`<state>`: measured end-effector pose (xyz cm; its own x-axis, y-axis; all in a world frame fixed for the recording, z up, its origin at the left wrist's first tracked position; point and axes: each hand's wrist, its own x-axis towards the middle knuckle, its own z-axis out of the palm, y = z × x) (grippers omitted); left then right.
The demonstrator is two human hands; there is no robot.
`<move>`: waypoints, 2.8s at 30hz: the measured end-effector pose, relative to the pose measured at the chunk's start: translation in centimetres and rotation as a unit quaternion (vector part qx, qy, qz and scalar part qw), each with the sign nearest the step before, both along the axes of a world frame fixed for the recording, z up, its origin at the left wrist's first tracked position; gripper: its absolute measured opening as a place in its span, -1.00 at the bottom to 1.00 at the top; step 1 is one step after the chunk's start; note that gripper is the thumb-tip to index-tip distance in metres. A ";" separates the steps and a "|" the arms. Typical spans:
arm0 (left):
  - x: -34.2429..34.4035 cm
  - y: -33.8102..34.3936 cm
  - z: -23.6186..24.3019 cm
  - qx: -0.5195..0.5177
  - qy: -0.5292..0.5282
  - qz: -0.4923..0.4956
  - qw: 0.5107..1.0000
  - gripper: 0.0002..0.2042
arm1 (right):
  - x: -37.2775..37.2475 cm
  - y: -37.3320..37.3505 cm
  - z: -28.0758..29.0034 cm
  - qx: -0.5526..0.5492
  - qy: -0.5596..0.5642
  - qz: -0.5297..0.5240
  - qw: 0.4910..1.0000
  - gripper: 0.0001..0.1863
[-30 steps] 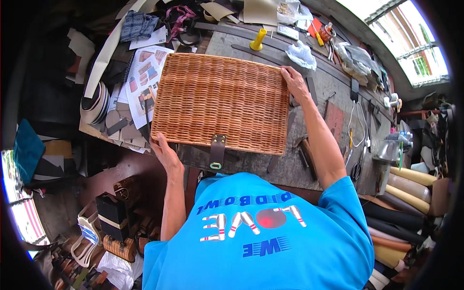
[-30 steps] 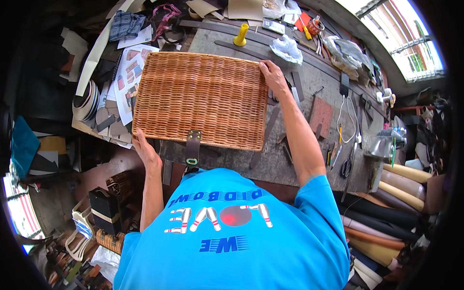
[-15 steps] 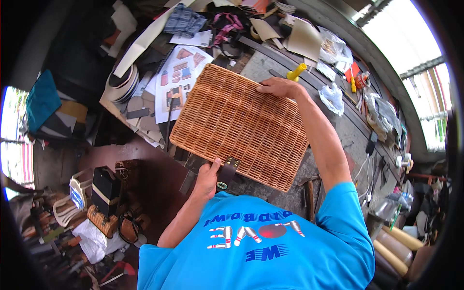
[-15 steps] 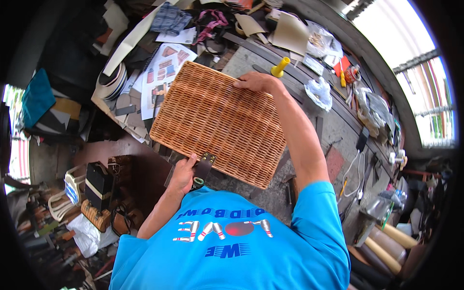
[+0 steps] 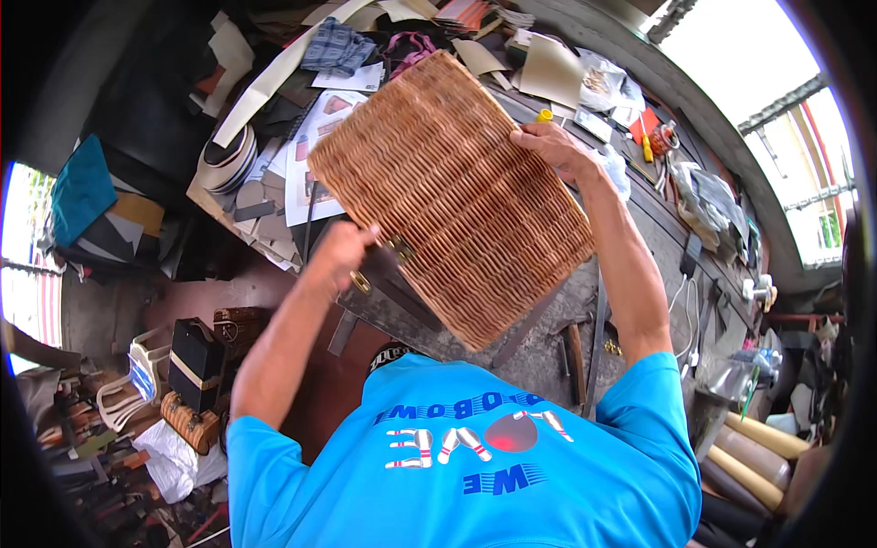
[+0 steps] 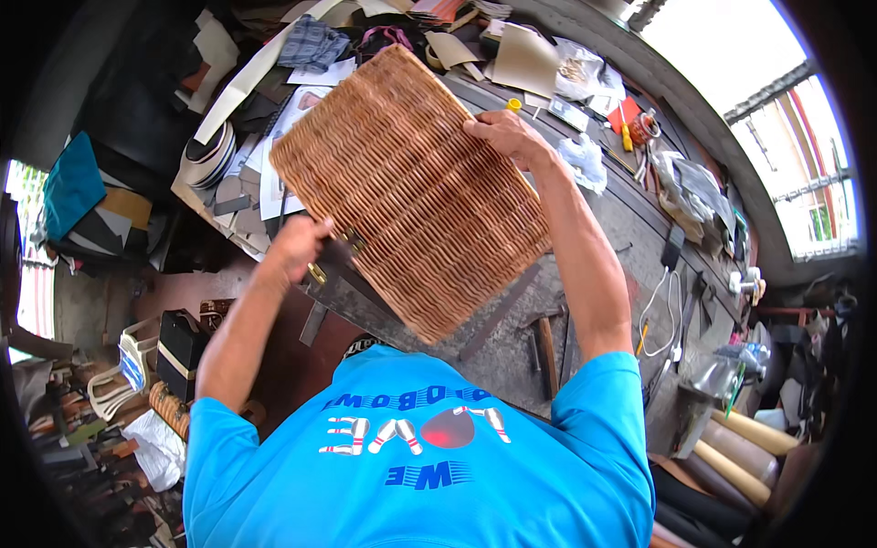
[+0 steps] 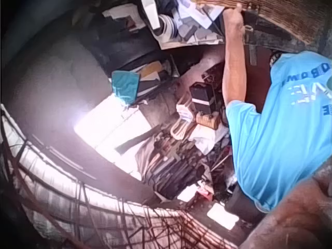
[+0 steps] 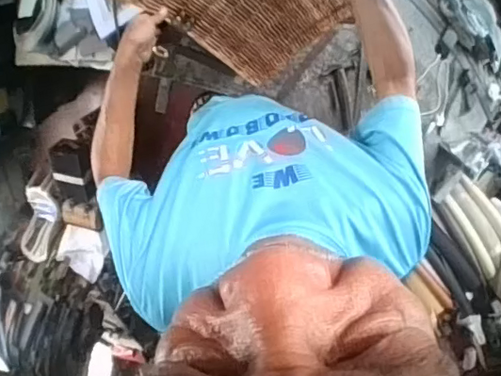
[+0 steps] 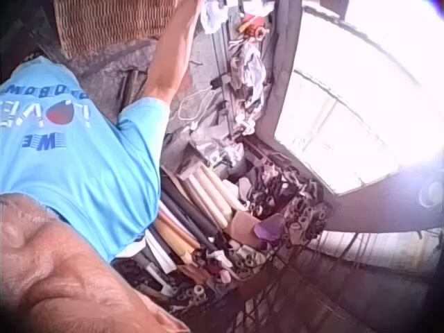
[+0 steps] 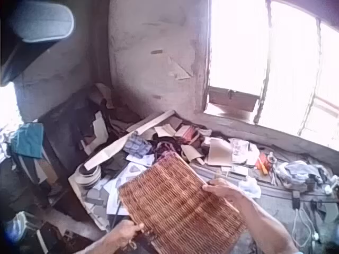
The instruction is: Repairing or modifying a wicker basket by attaching a leather strap.
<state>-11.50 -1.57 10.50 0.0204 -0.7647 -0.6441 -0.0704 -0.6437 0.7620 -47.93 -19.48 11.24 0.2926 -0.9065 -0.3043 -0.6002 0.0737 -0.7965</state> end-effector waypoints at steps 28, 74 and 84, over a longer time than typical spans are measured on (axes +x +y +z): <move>-16.3 -36.3 -3.3 -0.306 -0.173 -0.861 0.367 -0.71 | 18.8 24.5 -5.0 0.109 -0.418 -0.610 0.665 -0.51; 3.3 3.3 -10.3 -0.413 0.023 0.146 0.899 -0.53 | -0.3 22.3 -11.8 -0.160 -0.242 -0.313 0.904 -0.46; 3.2 3.1 -9.6 -0.436 0.034 0.117 0.892 -0.51 | 0.3 22.6 -11.1 -0.142 -0.268 -0.317 0.898 -0.47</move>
